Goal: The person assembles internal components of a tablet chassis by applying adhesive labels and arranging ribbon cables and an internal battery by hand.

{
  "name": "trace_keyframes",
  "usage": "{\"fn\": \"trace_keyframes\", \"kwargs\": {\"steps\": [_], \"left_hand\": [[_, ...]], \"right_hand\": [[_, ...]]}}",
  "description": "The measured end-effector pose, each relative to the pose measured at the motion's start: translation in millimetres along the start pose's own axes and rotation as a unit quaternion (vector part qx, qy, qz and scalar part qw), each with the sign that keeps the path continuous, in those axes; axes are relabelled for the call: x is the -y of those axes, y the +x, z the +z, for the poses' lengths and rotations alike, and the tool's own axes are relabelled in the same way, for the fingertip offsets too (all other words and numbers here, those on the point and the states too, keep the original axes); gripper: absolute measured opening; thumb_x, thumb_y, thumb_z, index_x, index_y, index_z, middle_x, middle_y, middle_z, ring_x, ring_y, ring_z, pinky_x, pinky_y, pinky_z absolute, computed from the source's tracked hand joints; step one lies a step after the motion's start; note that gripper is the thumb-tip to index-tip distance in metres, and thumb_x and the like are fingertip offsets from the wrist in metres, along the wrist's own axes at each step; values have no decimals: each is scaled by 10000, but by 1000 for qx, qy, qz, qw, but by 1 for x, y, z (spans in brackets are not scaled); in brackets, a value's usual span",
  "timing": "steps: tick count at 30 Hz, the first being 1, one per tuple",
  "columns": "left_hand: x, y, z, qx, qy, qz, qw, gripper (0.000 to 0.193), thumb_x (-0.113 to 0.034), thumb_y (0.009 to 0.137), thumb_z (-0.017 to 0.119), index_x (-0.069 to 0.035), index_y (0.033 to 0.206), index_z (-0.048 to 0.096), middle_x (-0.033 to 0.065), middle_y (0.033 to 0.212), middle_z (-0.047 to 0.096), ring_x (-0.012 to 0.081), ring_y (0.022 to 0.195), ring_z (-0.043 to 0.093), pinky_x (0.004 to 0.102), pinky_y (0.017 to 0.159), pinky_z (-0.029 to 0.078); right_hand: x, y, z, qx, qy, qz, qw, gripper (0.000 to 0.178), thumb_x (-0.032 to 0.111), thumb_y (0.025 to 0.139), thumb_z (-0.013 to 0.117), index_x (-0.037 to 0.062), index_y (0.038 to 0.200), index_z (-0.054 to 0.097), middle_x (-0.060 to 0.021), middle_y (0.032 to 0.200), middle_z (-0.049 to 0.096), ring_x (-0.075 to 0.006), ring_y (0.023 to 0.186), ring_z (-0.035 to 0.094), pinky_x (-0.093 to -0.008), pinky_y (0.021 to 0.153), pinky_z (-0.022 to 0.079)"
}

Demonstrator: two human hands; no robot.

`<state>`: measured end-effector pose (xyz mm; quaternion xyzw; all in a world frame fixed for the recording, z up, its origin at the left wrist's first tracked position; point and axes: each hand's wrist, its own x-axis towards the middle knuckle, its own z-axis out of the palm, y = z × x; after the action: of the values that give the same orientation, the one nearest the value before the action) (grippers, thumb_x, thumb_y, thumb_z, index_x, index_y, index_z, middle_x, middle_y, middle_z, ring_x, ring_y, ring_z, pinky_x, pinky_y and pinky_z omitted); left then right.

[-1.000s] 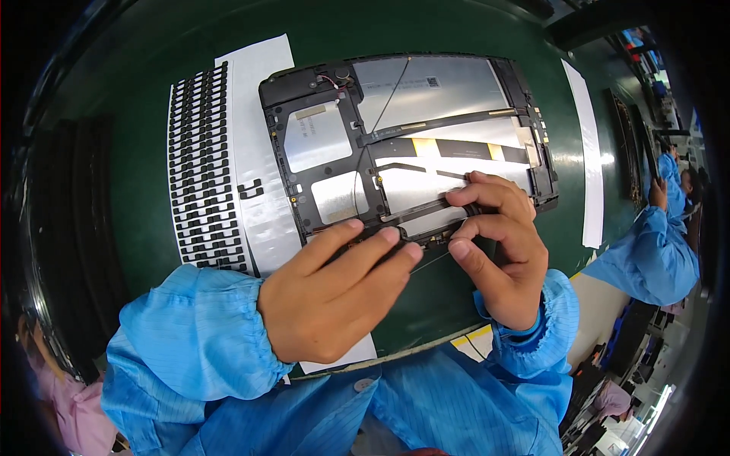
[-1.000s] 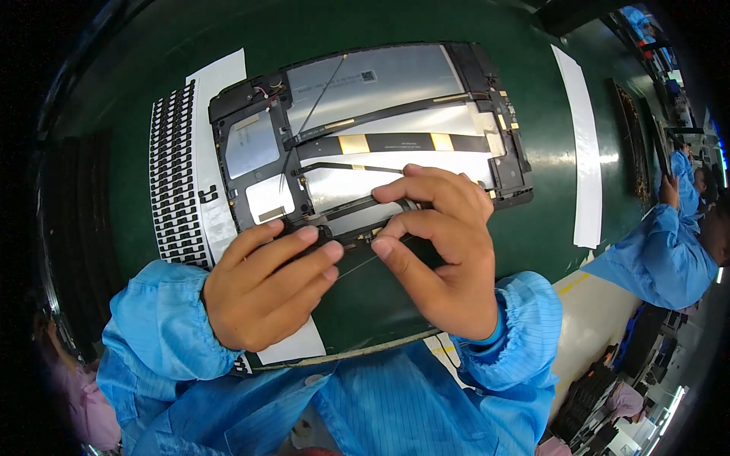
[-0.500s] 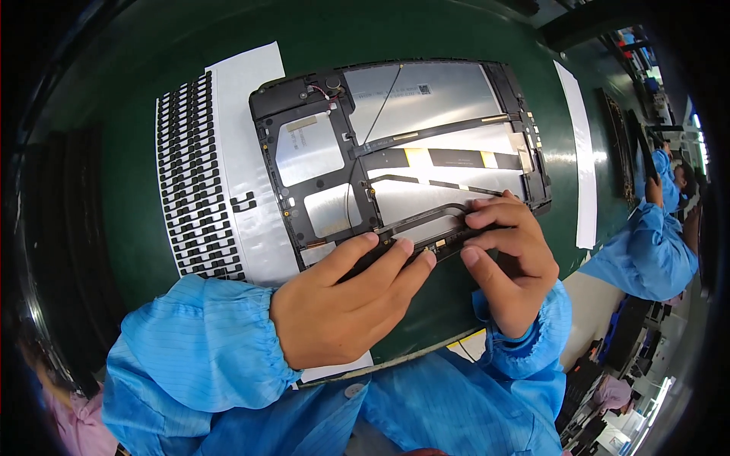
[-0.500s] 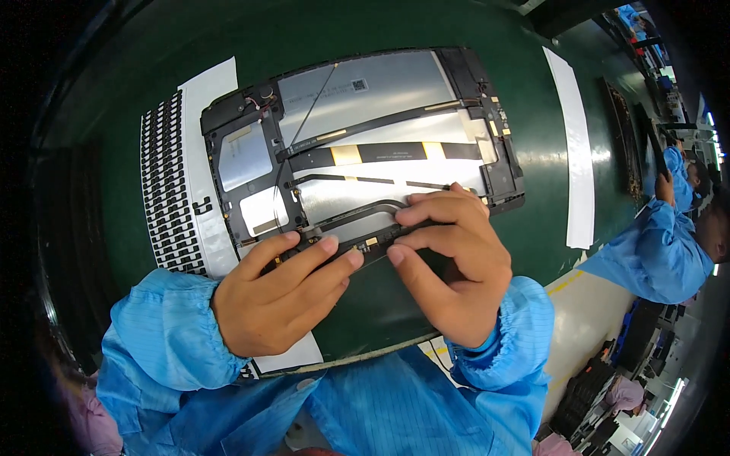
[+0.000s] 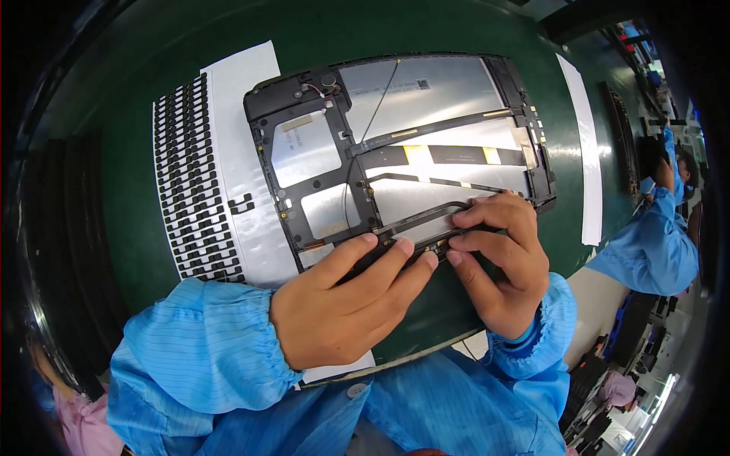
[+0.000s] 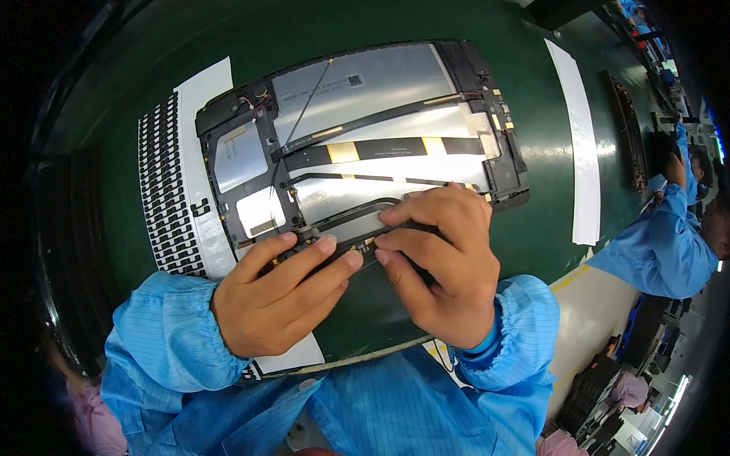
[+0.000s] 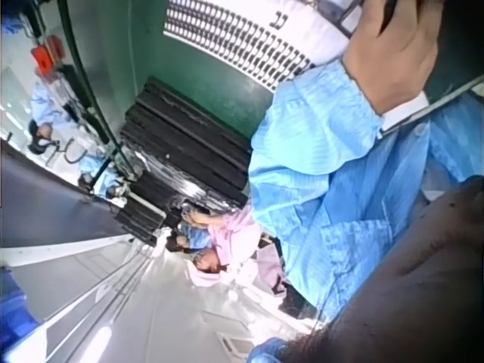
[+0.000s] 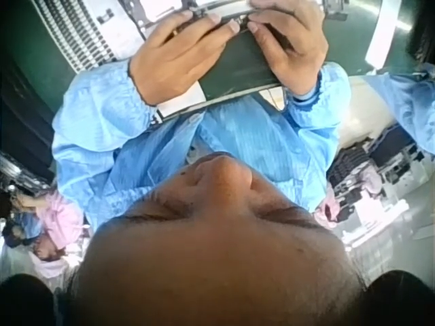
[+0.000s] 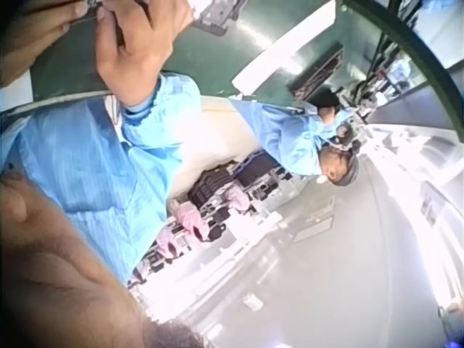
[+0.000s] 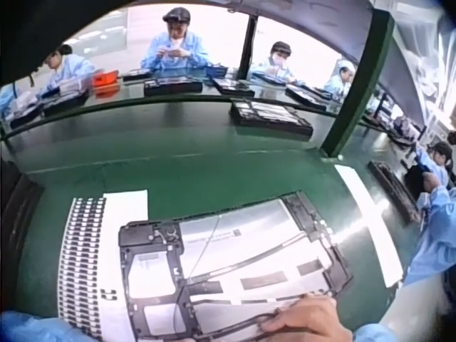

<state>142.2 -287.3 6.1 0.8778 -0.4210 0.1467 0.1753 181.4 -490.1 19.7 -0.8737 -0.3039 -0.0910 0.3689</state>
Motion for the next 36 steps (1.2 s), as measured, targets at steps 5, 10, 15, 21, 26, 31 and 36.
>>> {"fn": "trace_keyframes", "kwargs": {"steps": [5,10,15,21,26,31,36], "left_hand": [[-2,0,-1,6,2,-5,1000,156,-120,772,544,-99,894,641,18,1146,538,195,1088,482,346,912,374],[1,2,1,12,27,6,1000,186,-163,783,523,-111,922,635,7,1158,522,191,1091,471,345,919,371],[-5,4,2,11,64,-5,998,215,-185,783,497,-99,928,631,17,1146,515,202,1051,488,369,879,395],[-9,5,-1,9,81,38,996,273,-171,757,475,-30,949,609,121,1114,515,258,1026,491,413,818,415],[1,-4,-19,-17,-1,9,1000,271,-126,715,529,0,951,572,135,999,544,265,944,511,384,799,402],[13,-57,-46,4,-67,-144,987,428,-29,558,674,38,962,548,179,968,531,315,959,509,403,800,420],[4,-84,-33,44,27,-168,984,502,-183,688,621,76,1098,493,262,1159,442,395,1081,432,461,933,343]], "right_hand": [[5,3,-1,12,-35,-29,999,204,29,554,661,57,751,613,-79,881,586,-253,835,528,-406,792,364],[4,3,-1,8,-74,-49,996,206,45,538,647,59,741,615,-75,849,580,-266,820,519,-436,776,369],[8,7,1,9,-115,-94,989,183,34,535,643,51,713,607,-68,810,575,-270,812,516,-448,769,378],[16,5,0,-6,-145,-115,983,175,5,530,644,38,694,592,-70,792,569,-275,816,512,-455,773,382],[30,13,0,-14,-74,-69,995,203,-54,555,646,23,735,593,-87,823,566,-279,825,512,-366,752,401],[77,48,40,-10,-68,-148,987,249,-56,562,636,12,800,608,-115,843,562,-289,858,516,-384,773,398],[74,81,106,-4,-245,-191,950,56,46,542,567,6,574,590,-113,672,525,-264,745,488,-426,910,343]]}}
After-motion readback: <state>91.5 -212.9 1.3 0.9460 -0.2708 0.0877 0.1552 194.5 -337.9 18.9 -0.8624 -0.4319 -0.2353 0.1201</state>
